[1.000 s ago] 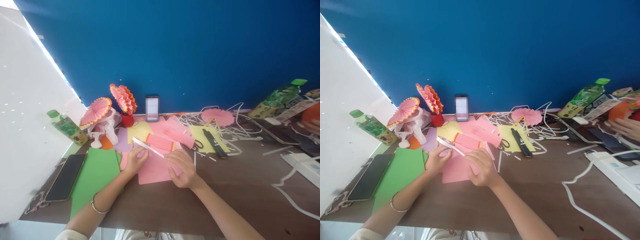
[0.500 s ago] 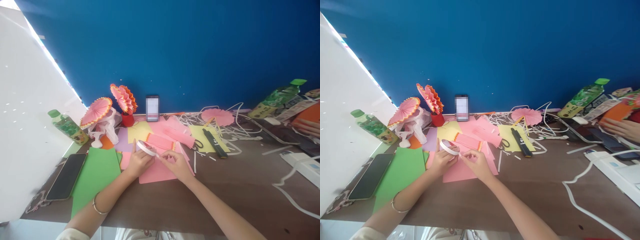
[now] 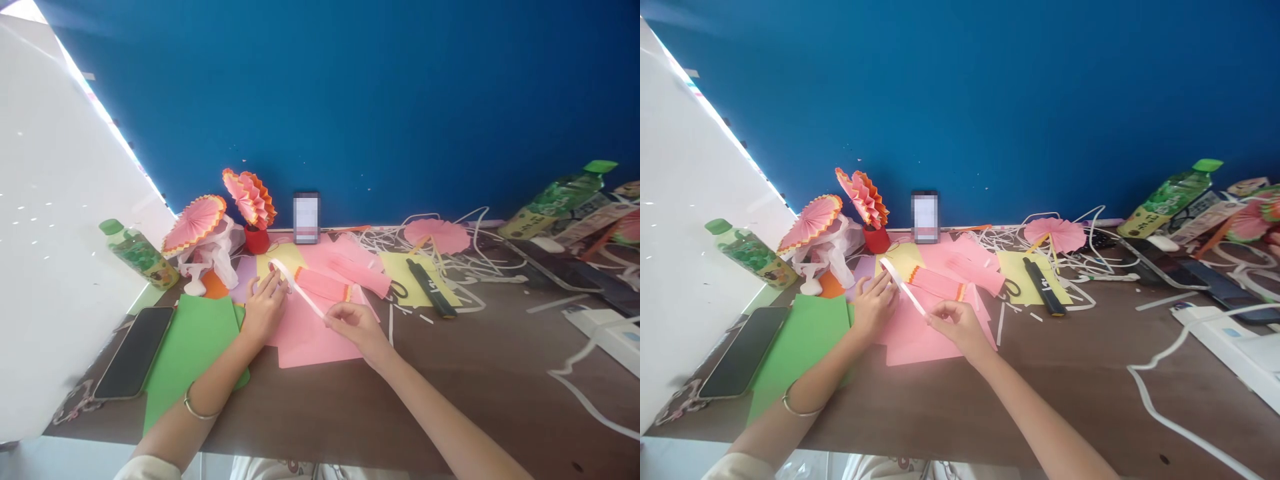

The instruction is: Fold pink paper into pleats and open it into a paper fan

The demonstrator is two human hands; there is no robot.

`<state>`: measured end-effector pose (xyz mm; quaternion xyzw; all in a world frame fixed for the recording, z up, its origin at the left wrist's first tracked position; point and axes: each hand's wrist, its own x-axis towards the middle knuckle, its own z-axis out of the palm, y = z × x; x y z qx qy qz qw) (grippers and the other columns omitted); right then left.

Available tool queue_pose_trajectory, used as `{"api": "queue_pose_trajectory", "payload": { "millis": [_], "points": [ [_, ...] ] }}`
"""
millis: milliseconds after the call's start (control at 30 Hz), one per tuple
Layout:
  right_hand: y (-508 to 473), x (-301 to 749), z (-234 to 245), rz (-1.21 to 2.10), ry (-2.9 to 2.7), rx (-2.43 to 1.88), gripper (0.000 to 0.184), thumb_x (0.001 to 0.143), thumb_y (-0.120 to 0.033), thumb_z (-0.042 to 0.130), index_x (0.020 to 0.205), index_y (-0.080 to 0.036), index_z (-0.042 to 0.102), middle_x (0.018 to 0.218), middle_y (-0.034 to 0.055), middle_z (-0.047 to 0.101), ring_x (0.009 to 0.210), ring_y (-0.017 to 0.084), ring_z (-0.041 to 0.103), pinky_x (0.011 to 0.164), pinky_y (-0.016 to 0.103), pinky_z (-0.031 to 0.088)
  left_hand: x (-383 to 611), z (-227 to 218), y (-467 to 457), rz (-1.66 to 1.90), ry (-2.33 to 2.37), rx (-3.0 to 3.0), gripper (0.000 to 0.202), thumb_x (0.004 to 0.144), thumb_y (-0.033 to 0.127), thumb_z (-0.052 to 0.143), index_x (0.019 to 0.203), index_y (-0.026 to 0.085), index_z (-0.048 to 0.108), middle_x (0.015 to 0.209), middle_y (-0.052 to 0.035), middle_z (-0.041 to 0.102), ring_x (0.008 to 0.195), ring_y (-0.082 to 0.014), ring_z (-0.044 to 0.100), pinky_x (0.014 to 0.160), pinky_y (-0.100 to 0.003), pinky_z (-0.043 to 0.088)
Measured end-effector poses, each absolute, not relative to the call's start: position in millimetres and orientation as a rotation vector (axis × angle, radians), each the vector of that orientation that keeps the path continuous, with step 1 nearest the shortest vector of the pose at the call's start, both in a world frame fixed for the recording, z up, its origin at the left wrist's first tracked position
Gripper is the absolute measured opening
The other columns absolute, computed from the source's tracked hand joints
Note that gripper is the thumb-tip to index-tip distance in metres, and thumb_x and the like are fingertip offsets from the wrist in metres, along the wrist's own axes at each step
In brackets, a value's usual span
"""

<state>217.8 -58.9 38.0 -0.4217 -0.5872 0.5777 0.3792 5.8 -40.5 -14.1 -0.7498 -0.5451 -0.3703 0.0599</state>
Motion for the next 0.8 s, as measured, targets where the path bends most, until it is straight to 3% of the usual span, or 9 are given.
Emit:
{"api": "queue_pose_trajectory", "payload": {
  "millis": [133, 233, 333, 433, 567, 800],
  "points": [
    [-57, 218, 34, 1.422, -1.573, -1.093, 0.021, 0.066, -0.038, 0.066, 0.062, -0.018, 0.063, 0.063, 0.0014, 0.06, 0.064, 0.014, 0.052, 0.065, 0.029, 0.042, 12, -7, -43, -1.507, -1.914, -2.442, 0.046, 0.074, 0.019, 0.054, 0.12, 0.02, 0.048, 0.129, -0.012, 0.047, 0.119, -0.0276, 0.043, 0.099, -0.043, 0.029],
    [-56, 219, 31, 1.398, -1.592, -1.114, 0.021, 0.066, -0.039, 0.065, 0.063, -0.018, 0.063, 0.065, 0.0016, 0.061, 0.066, 0.015, 0.053, 0.066, 0.029, 0.042, 15, -7, -43, -2.131, -2.088, -2.524, 0.057, 0.074, 0.022, 0.054, 0.129, 0.023, 0.037, 0.135, -0.0094, 0.041, 0.123, -0.0261, 0.04, 0.097, -0.039, 0.034],
    [-56, 219, 29, 1.409, -1.584, -1.129, 0.023, 0.067, -0.041, 0.065, 0.064, -0.018, 0.063, 0.065, 0.0019, 0.061, 0.066, 0.015, 0.053, 0.066, 0.028, 0.043, 15, -9, -39, -2.758, -2.183, -2.372, 0.064, 0.076, 0.024, 0.054, 0.134, 0.023, 0.028, 0.126, -0.0093, 0.051, 0.118, -0.0264, 0.046, 0.097, -0.039, 0.034],
    [-55, 219, 28, 1.422, -1.579, -1.122, 0.023, 0.067, -0.04, 0.065, 0.064, -0.018, 0.062, 0.065, 0.002, 0.06, 0.065, 0.014, 0.052, 0.065, 0.028, 0.043, 15, -9, -34, -3.129, -2.218, -2.106, 0.065, 0.078, 0.028, 0.053, 0.136, 0.019, 0.024, 0.11, -0.0107, 0.063, 0.11, -0.0259, 0.053, 0.098, -0.042, 0.032],
    [-54, 219, 27, 1.419, -1.574, -1.126, 0.023, 0.066, -0.04, 0.065, 0.064, -0.017, 0.063, 0.065, 0.002, 0.061, 0.066, 0.014, 0.052, 0.065, 0.028, 0.042, 17, -4, -33, -3.362, -2.179, -1.86, 0.062, 0.08, 0.035, 0.055, 0.133, 0.02, 0.028, 0.104, -0.0118, 0.065, 0.106, -0.0246, 0.056, 0.098, -0.043, 0.034],
    [-52, 221, 26, 1.404, -1.589, -1.153, 0.022, 0.067, -0.039, 0.065, 0.065, -0.016, 0.064, 0.066, 0.0028, 0.062, 0.065, 0.014, 0.052, 0.066, 0.028, 0.041, 16, -5, -34, -3.386, -2.13, -1.849, 0.054, 0.077, 0.035, 0.06, 0.124, 0.018, 0.039, 0.102, -0.0133, 0.066, 0.1, -0.0259, 0.06, 0.096, -0.046, 0.038]
  ]
}}
